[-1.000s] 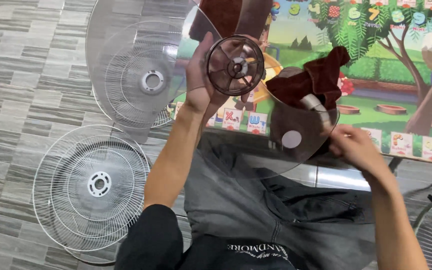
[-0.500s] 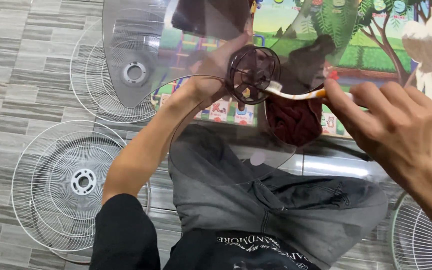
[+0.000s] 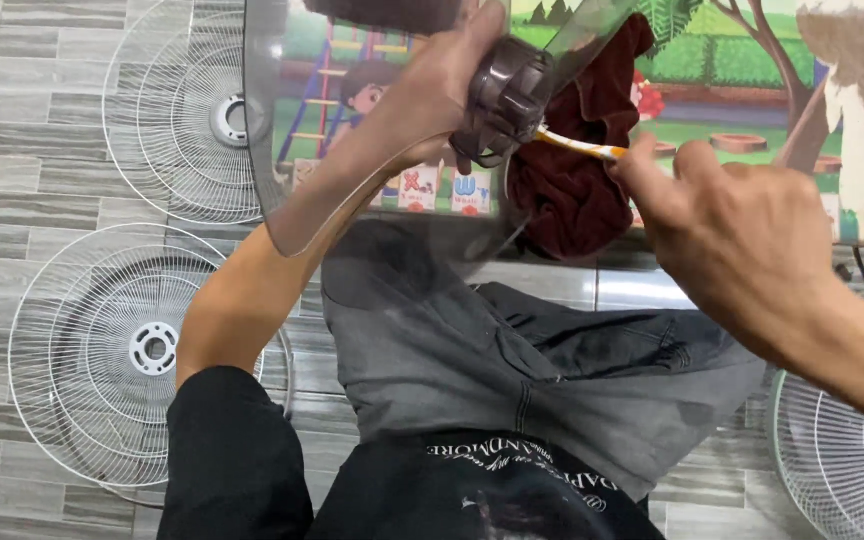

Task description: Cleaning the hub of a fan blade using a toothbrush

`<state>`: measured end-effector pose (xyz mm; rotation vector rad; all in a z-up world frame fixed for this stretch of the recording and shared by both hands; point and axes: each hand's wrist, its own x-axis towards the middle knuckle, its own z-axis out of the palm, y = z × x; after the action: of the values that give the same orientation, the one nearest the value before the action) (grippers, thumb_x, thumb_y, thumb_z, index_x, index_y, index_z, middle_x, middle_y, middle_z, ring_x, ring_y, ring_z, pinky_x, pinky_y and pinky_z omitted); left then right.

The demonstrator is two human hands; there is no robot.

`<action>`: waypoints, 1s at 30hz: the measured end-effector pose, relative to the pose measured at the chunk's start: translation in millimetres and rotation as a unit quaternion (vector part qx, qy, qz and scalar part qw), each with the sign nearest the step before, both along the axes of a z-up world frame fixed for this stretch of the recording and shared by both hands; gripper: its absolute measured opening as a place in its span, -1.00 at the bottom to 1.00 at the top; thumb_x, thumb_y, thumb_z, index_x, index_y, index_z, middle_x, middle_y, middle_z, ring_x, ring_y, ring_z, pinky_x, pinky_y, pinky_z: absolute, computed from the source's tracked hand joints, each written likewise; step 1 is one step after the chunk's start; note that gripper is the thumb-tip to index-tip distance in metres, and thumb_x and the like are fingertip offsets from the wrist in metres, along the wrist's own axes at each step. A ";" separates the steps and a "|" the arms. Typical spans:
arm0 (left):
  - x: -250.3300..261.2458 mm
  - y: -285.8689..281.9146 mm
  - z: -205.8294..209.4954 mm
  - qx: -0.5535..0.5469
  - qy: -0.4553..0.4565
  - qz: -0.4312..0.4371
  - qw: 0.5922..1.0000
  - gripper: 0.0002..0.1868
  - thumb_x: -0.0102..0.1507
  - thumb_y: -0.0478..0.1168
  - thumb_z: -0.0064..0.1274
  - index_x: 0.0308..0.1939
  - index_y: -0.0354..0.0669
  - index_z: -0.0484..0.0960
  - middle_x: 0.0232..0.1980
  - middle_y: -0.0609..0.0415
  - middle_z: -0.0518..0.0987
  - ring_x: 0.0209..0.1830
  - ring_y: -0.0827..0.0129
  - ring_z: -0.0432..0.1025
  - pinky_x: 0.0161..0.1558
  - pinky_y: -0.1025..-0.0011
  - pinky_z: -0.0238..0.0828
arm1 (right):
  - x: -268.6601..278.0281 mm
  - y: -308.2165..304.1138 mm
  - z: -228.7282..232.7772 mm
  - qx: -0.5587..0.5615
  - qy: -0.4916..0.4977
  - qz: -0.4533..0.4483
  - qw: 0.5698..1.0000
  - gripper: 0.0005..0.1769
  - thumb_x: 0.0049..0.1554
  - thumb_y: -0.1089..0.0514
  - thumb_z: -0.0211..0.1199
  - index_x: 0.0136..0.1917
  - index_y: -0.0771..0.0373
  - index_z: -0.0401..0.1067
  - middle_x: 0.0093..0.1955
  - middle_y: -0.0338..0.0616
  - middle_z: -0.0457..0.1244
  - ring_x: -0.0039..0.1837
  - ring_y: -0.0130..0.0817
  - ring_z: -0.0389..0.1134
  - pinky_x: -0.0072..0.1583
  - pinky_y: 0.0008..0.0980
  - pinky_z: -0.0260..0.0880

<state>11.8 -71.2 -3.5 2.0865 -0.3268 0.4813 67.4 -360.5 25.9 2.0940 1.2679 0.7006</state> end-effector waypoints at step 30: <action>5.8 28.4 -27.7 0.070 -0.024 0.120 0.990 -0.62 0.40 -0.29 -0.08 0.31 -0.18 0.41 0.22 -0.17 0.55 0.13 0.04 0.50 0.12 0.22 0.43 | 4.3 1.4 11.6 0.005 -0.128 0.029 0.991 -0.71 0.63 -0.21 -0.08 0.47 -0.21 0.33 -0.28 -0.72 0.13 -0.49 -0.85 -0.10 -0.42 -0.76 -0.14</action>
<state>17.5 -42.7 -31.2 2.2659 -0.1388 0.6687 71.8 -359.0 37.6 1.9086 1.1851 0.9689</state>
